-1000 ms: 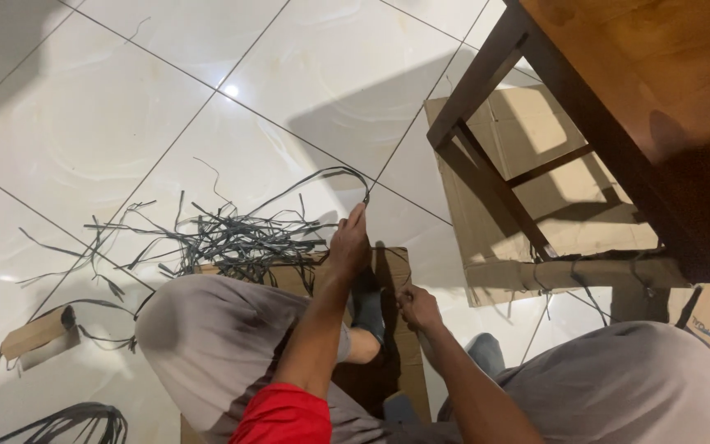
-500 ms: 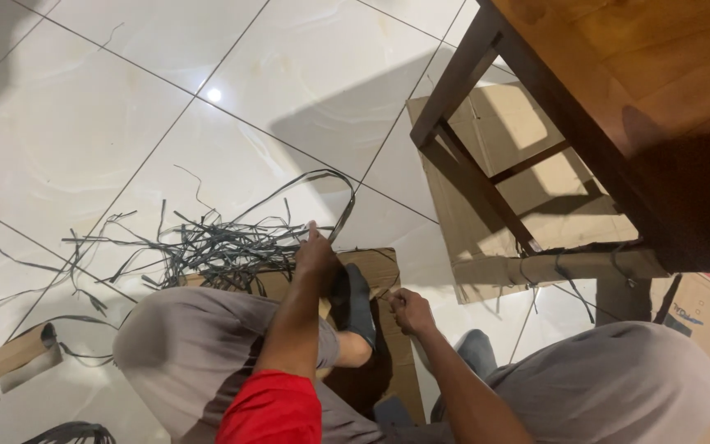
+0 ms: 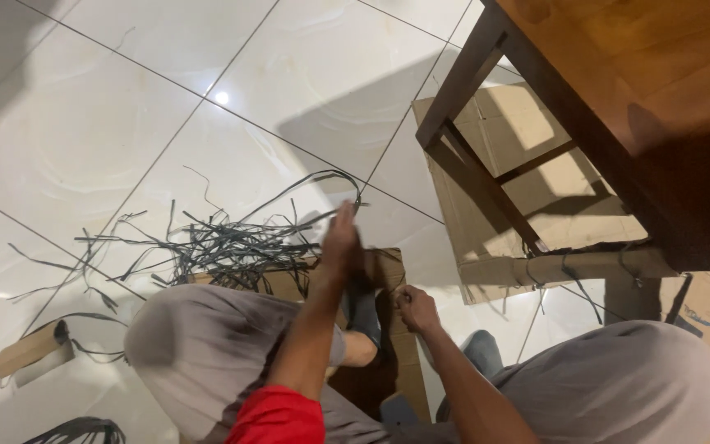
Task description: Wrapping wooden chair legs with protective plastic ties and cardboard
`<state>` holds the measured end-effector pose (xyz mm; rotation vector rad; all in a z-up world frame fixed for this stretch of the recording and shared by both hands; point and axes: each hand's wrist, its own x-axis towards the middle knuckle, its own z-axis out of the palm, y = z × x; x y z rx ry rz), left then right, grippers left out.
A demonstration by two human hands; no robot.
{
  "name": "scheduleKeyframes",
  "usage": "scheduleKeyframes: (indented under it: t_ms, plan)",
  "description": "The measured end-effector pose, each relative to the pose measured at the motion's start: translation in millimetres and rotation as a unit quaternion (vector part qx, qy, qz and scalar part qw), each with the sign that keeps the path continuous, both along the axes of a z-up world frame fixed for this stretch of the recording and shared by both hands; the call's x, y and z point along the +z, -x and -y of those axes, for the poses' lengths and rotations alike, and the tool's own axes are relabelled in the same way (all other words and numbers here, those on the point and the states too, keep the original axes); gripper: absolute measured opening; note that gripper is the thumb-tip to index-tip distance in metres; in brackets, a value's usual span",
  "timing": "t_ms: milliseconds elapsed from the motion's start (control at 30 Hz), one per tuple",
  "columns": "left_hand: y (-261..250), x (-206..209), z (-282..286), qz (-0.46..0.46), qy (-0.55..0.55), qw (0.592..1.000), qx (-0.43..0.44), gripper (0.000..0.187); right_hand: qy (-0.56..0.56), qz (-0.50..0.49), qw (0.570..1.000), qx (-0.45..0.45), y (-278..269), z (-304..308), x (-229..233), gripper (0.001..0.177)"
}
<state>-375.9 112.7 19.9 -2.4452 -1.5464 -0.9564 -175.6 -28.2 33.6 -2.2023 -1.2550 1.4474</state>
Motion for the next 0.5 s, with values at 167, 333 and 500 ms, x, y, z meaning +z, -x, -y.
scheduleKeyframes:
  t_ms: [167, 333, 500]
  plan:
    - [-52.4, 30.3, 33.4, 0.063, 0.069, 0.986, -0.136, 0.045, -0.057, -0.12, 0.974, -0.182, 11.5, -13.1, 39.7, 0.059]
    - [-70.9, 48.9, 72.2, 0.088, 0.116, 0.953, -0.266, 0.035, -0.134, -0.258, 0.867, -0.405, 1.0, -23.6, 49.6, 0.081]
    - [-76.3, 40.8, 91.1, 0.123, 0.2, 0.915, -0.328, 0.031, -0.11, -0.202, 0.901, -0.368, -17.2, -14.8, 0.1, 0.056]
